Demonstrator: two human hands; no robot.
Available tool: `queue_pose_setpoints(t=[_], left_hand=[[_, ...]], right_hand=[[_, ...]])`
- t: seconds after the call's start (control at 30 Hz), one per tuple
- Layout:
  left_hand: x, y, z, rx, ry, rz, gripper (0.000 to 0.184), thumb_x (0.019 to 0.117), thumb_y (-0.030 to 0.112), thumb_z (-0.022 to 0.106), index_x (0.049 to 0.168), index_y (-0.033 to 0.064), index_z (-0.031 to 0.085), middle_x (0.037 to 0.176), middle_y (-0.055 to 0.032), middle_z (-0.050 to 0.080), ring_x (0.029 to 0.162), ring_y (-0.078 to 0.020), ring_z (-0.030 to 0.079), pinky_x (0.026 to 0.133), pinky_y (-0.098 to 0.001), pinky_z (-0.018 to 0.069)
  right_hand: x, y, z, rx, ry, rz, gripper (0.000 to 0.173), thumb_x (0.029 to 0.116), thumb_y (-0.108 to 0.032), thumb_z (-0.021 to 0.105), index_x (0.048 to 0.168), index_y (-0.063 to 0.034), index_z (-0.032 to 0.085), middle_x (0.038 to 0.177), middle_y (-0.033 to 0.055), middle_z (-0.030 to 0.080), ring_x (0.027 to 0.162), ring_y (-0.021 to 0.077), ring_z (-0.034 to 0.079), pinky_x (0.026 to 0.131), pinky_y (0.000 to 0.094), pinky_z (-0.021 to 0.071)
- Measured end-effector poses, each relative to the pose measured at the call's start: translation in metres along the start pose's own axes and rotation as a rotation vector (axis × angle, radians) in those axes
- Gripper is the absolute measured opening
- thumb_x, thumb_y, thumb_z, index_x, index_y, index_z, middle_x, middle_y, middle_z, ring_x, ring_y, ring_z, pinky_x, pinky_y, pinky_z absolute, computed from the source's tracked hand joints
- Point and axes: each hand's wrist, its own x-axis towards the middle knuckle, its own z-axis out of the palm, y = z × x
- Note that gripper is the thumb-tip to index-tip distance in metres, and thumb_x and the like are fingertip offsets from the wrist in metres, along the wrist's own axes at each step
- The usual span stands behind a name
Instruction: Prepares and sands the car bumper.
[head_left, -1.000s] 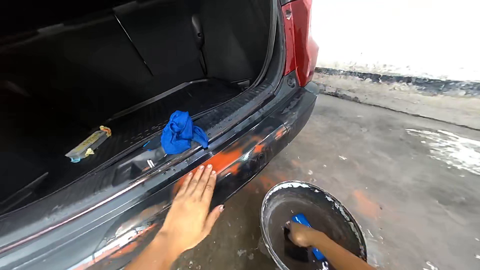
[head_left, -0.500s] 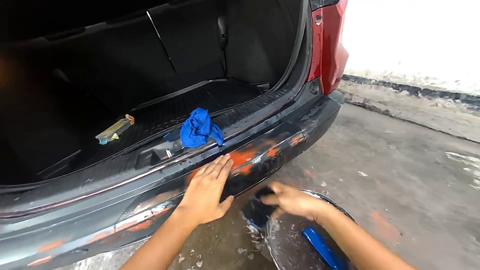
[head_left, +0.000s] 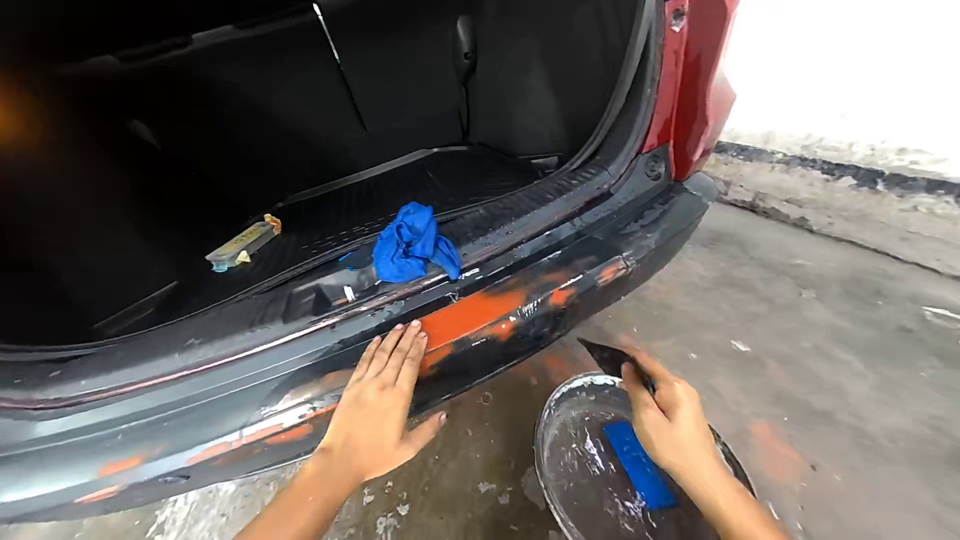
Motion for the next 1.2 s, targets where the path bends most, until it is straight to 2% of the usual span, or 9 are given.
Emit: queue_pose_setpoints(t=[0.13,0.23,0.33,0.57,0.63,0.73,0.87,1.03,1.2], left_hand=[[0.063,0.042,0.012,0.062,-0.014,0.131,0.094,0.0961,0.073,0.039,0.159,0.0036,0.034,0.17,-0.0111,0.027,0.158,-0.0247,0.022,0.128,-0.0473,0.0233],[0.111,0.07,0.018,0.089,-0.045,0.248,0.095,0.0966,0.069,0.044,0.161,0.0007,0.029,0.17,-0.0153,0.023,0.159,-0.0277,0.019,0.128,-0.0482,0.0217],[0.162,0.103,0.025,0.109,-0.059,0.326,0.096,0.0956,0.066,0.05,0.162,0.001,0.026,0.171,-0.0162,0.019,0.159,-0.0305,0.016,0.128,-0.0499,0.0202],[0.237,0.196,0.045,0.125,-0.071,0.179,0.109,0.0884,0.067,0.059,0.165,0.0033,0.014,0.173,-0.0167,0.005,0.16,-0.0353,0.003,0.127,-0.0583,0.0092],[0.224,0.197,0.046,0.114,-0.031,0.133,0.111,0.0854,0.06,0.066,0.166,0.0055,0.012,0.174,-0.0119,0.001,0.16,-0.0311,-0.001,0.127,-0.0582,0.006],[0.178,0.174,0.044,0.083,0.047,0.132,0.11,0.0822,0.053,0.074,0.166,0.0098,0.018,0.175,-0.0053,0.007,0.16,-0.0266,0.007,0.127,-0.0567,0.0133],[0.102,0.113,0.042,0.171,0.104,0.117,0.103,0.0845,0.051,0.071,0.167,0.0168,0.019,0.174,0.0001,0.01,0.16,-0.0216,0.011,0.127,-0.0548,0.0189],[0.021,0.055,0.037,0.246,0.13,0.04,0.095,0.086,0.057,0.06,0.164,0.0131,0.028,0.171,-0.003,0.025,0.158,-0.0249,0.022,0.125,-0.0574,0.0206],[-0.032,0.034,0.035,0.293,0.134,-0.093,0.094,0.0871,0.06,0.055,0.162,0.0067,0.032,0.168,-0.0096,0.031,0.156,-0.031,0.026,0.123,-0.0622,0.0199]], right_hand=[[-0.049,0.075,-0.017,-0.344,-0.12,0.107,0.039,0.0944,-0.024,0.045,0.118,-0.0089,0.073,0.107,0.0147,0.074,0.097,0.0333,0.072,0.082,0.061,0.0567],[-0.071,0.122,-0.025,-0.45,-0.278,0.125,0.035,0.0939,-0.021,0.051,0.117,-0.0077,0.073,0.107,0.0161,0.074,0.098,0.0361,0.072,0.083,0.0616,0.0572],[-0.072,0.128,-0.029,-0.56,-0.514,0.179,0.032,0.0946,-0.02,0.059,0.123,-0.0128,0.071,0.116,0.0151,0.073,0.103,0.0381,0.072,0.085,0.0639,0.0563],[-0.076,0.132,-0.026,-0.606,-0.5,0.172,0.033,0.0925,-0.023,0.058,0.122,-0.0171,0.071,0.111,0.011,0.074,0.098,0.0343,0.073,0.079,0.0611,0.058],[-0.078,0.133,-0.026,-0.604,-0.46,0.143,0.033,0.0922,-0.023,0.057,0.121,-0.0171,0.072,0.108,0.0105,0.075,0.095,0.0337,0.074,0.075,0.0606,0.0584],[-0.077,0.132,-0.028,-0.58,-0.436,0.137,0.034,0.0912,-0.02,0.058,0.122,-0.0165,0.072,0.107,0.0111,0.075,0.094,0.0347,0.074,0.075,0.0612,0.0582],[-0.075,0.135,-0.029,-0.525,-0.386,0.118,0.034,0.0912,-0.024,0.056,0.12,-0.0152,0.073,0.106,0.0108,0.075,0.091,0.034,0.074,0.073,0.0593,0.0589],[-0.075,0.139,-0.026,-0.497,-0.324,0.071,0.035,0.0943,-0.03,0.051,0.118,-0.0159,0.074,0.103,0.008,0.075,0.091,0.0298,0.074,0.073,0.0553,0.0599],[-0.076,0.137,-0.026,-0.407,-0.211,0.047,0.034,0.0947,-0.028,0.052,0.113,-0.0107,0.075,0.099,0.0121,0.076,0.087,0.0335,0.074,0.072,0.0586,0.059]])
